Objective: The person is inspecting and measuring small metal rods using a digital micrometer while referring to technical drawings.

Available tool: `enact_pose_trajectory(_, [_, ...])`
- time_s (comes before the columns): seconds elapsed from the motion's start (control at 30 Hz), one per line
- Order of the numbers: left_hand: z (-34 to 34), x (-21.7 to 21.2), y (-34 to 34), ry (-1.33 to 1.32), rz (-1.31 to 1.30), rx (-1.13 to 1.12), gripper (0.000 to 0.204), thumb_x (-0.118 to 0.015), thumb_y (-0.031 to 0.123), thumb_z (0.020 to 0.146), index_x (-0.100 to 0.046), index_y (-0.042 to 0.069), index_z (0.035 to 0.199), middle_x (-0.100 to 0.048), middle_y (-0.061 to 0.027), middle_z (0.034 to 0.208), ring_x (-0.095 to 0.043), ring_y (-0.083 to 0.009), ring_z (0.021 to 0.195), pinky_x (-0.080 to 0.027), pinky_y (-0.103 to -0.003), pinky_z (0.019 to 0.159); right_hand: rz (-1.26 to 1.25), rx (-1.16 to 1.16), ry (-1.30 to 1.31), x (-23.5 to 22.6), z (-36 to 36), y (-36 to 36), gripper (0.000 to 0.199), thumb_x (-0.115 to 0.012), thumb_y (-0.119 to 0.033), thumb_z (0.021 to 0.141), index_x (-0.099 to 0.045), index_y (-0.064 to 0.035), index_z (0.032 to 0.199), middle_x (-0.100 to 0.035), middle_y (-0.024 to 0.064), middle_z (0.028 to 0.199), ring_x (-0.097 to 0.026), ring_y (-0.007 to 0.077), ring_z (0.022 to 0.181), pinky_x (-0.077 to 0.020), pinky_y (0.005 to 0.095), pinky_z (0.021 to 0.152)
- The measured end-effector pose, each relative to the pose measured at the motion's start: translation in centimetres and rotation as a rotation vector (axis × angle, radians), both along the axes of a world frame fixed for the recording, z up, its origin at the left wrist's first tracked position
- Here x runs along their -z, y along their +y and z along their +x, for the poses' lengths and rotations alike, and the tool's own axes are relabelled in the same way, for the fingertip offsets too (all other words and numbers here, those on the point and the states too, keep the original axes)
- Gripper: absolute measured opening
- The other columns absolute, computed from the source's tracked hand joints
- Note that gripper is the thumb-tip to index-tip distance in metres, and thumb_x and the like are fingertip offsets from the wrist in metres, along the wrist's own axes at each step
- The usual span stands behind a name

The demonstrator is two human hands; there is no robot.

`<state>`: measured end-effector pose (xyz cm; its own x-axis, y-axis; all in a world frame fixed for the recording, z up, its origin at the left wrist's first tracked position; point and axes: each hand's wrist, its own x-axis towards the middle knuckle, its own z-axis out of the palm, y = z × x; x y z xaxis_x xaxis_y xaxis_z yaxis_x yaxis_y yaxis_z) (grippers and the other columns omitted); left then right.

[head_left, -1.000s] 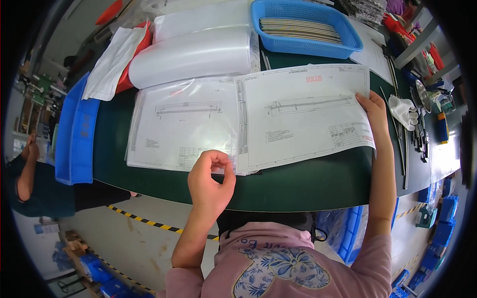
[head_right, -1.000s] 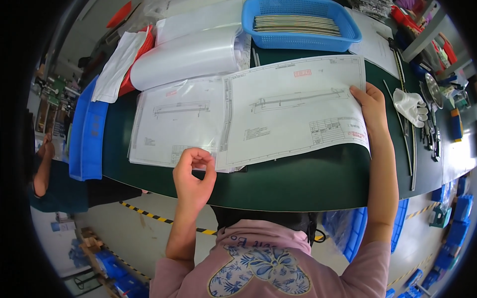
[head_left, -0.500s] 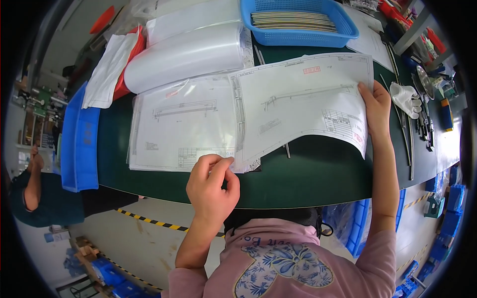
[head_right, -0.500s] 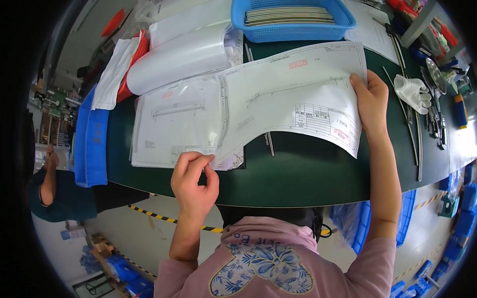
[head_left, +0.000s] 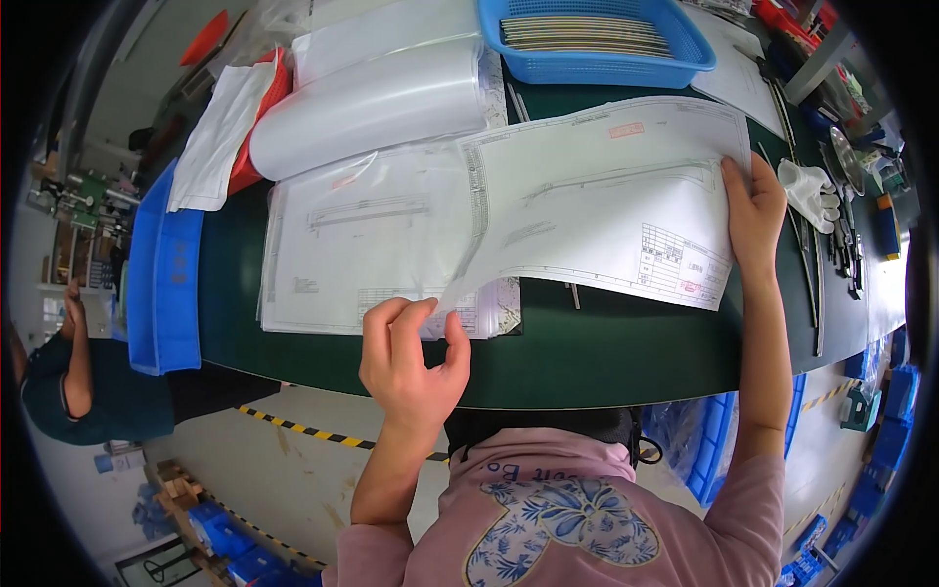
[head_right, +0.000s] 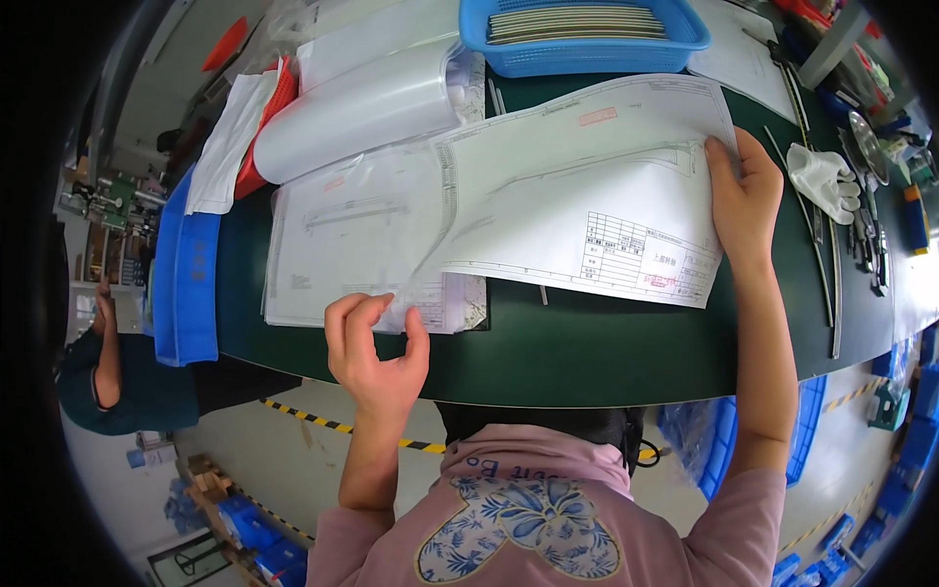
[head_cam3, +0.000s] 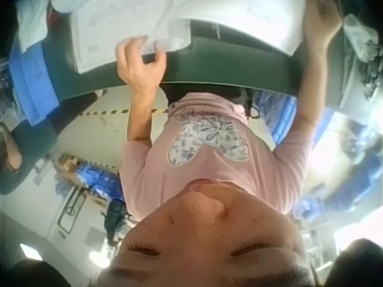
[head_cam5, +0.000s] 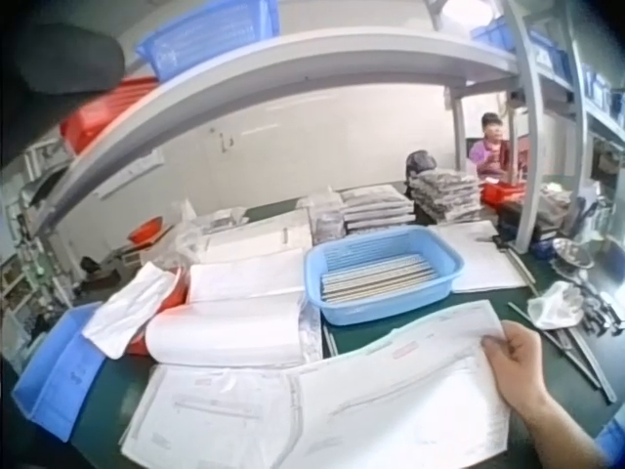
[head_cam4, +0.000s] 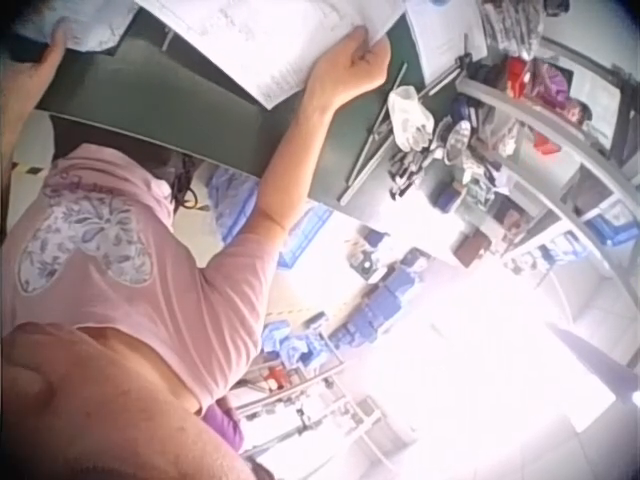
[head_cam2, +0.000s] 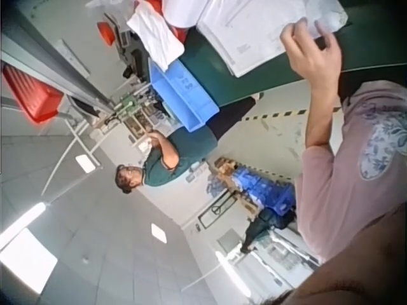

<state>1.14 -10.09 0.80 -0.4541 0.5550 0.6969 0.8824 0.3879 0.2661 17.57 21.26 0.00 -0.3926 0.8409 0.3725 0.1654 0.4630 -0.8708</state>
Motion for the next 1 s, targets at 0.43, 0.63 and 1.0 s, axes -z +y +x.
enact_pose_trajectory(0.43, [-0.6,0.3,-0.4,0.052,0.061,0.033,0.04,-0.074,0.002,0.064,-0.056,-0.001,0.1,-0.05,-0.0133,0.097,-0.056,-0.024,0.077,-0.05,-0.029,0.06,0.106,-0.039,-0.101,-0.4,0.6,0.4,0.022,-0.056,-0.008,0.09,-0.062,0.0041,0.108,-0.066,0.0072,0.091,-0.059,0.009,0.082,-0.0465,0.0223,0.074])
enact_pose_trajectory(0.63, [-0.9,0.7,-0.5,0.094,0.039,0.091,0.043,-0.068,-0.003,0.063,-0.057,0.0,0.104,-0.052,-0.0131,0.098,-0.058,-0.0236,0.079,-0.05,-0.029,0.06,0.139,-0.082,-0.085,-0.8,0.7,0.3,0.022,-0.056,-0.006,0.09,-0.062,0.0041,0.108,-0.066,0.0074,0.093,-0.059,0.0091,0.083,-0.047,0.0226,0.075])
enact_pose_trajectory(1.0, [-1.6,1.3,-0.7,0.007,-0.192,0.253,0.064,-0.065,0.002,0.06,-0.052,0.002,0.123,-0.052,-0.016,0.119,-0.056,-0.0317,0.103,-0.049,-0.039,0.081,-0.362,-0.284,-0.067,-1.5,1.1,0.1,0.027,-0.059,-0.011,0.087,-0.059,0.0071,0.106,-0.066,0.0091,0.087,-0.061,0.0089,0.073,-0.0483,0.0218,0.066])
